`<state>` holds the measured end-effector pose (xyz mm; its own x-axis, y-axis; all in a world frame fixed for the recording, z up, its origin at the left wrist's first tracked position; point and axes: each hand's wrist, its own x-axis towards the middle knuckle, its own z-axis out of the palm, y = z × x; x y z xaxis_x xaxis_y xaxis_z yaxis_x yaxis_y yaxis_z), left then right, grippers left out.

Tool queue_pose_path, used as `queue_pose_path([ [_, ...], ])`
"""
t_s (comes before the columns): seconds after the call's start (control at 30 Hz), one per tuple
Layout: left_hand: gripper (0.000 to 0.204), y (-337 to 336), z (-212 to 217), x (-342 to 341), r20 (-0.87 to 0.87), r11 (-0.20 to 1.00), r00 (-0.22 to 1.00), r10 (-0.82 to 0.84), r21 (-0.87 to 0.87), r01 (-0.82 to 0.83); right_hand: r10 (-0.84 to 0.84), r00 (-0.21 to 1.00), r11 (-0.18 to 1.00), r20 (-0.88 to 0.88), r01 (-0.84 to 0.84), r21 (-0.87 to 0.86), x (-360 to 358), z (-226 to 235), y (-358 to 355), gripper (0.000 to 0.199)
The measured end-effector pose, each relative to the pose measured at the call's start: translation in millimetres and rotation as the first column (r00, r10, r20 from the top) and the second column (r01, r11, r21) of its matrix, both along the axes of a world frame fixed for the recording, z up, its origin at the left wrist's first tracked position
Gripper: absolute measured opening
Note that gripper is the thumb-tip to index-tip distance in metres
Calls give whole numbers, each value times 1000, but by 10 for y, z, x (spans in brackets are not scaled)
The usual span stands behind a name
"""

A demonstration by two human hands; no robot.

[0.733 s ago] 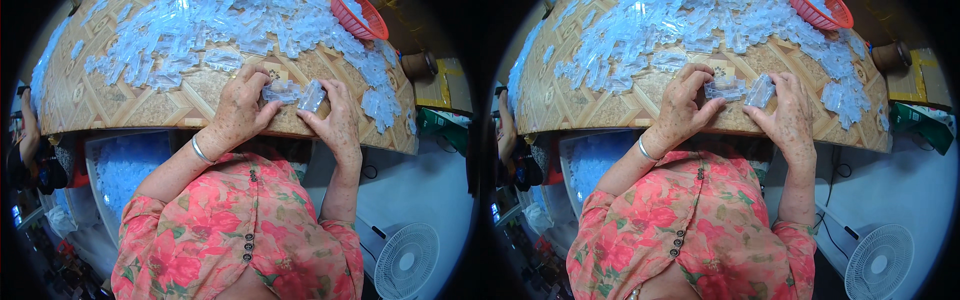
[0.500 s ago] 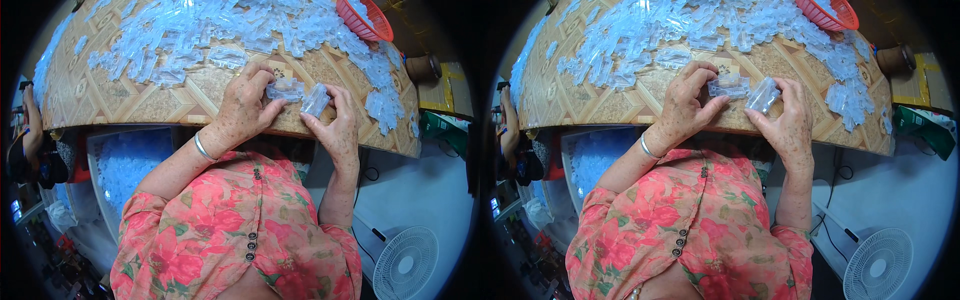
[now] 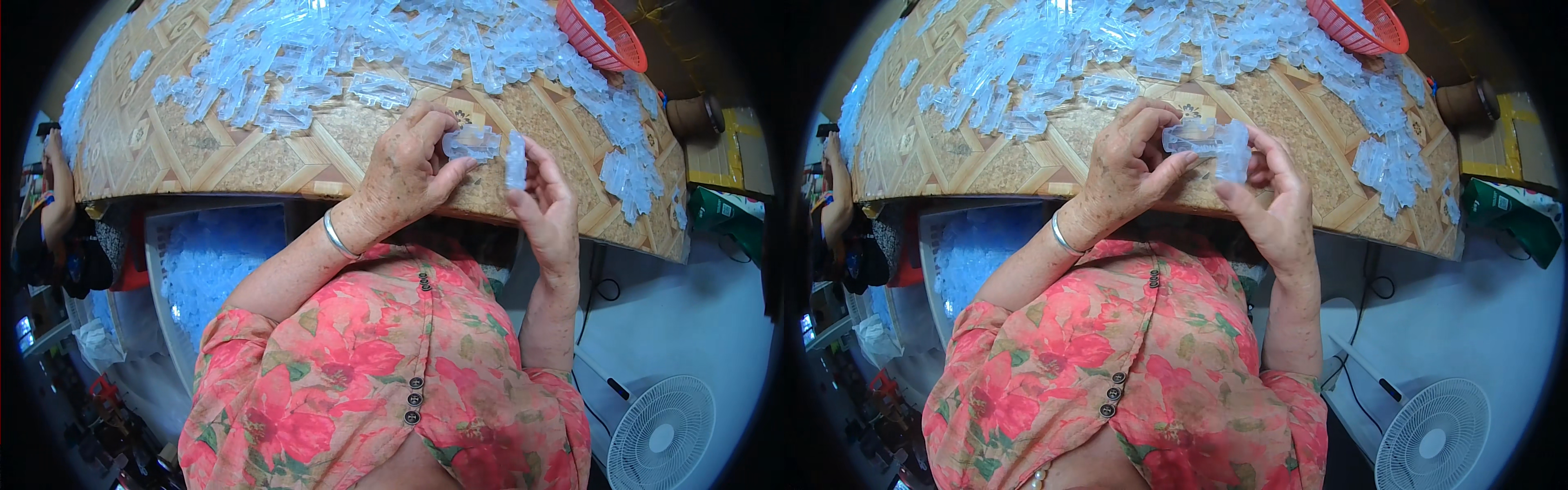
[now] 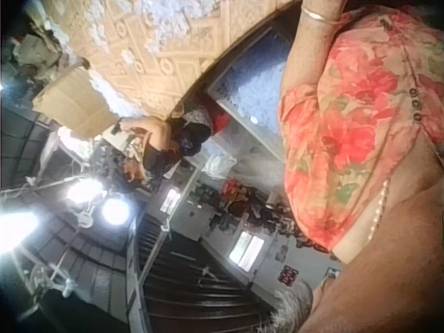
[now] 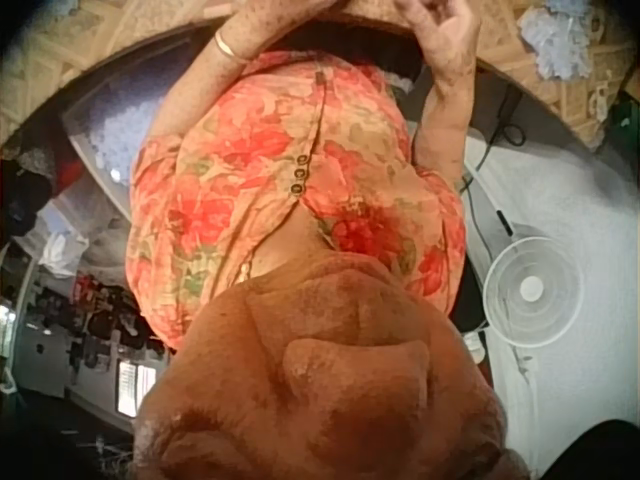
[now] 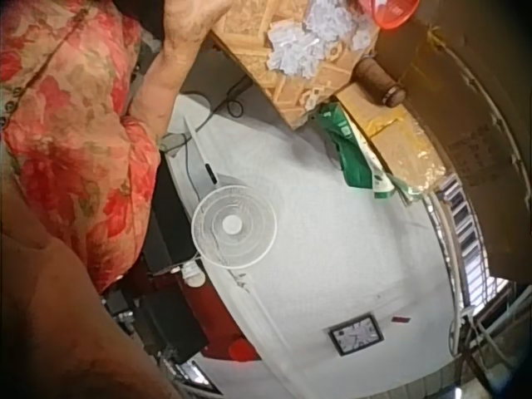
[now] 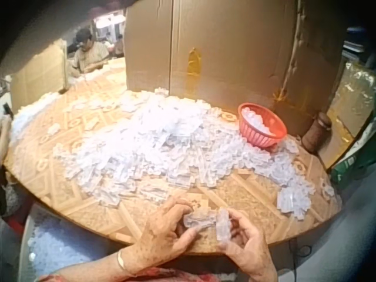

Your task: The person repeatedly picks up small, translucent plastic components from a large pile on a wooden table. They manipulate the parts with both hands, appearing to snap or fit them together, and then place the assembled units back onto the table. The process is continuous and repetitive throughout the clip.

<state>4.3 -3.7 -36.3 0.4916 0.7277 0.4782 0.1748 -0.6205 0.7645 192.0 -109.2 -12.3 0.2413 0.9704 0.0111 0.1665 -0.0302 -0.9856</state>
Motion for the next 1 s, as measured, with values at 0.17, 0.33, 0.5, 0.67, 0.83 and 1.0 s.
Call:
queue_pose_path([
  [0.17, 32, 8, -46, 0, -1, 1000, 1000, 12, 19, -12, 158, 725, 987, -670, -113, 111, 56, 8, -46, 90],
  [0.33, 33, -3, -7, 0, -11, 1000, 1000, 16, 1, -16, 177, 491, 984, -853, -118, 137, 68, -5, -63, 91],
  [0.5, 31, 4, -11, 1, -9, 999, 1000, 22, 24, -21, 136, 504, 990, -853, -94, 103, 124, 24, -83, 83],
  [0.67, 31, -5, -14, 6, -11, 1000, 1000, 15, 15, -14, 22, 708, 997, -706, -72, -41, 335, 12, -142, 67],
  [0.83, 31, -6, -28, 13, -18, 999, 999, 28, 28, -28, -81, 857, 982, -509, -18, -187, 436, 43, -129, 61],
  [1.0, 31, -17, 3, 2, -19, 1000, 1000, 15, 14, -14, -106, 946, 967, -306, 26, -253, 490, 126, -75, 63],
])
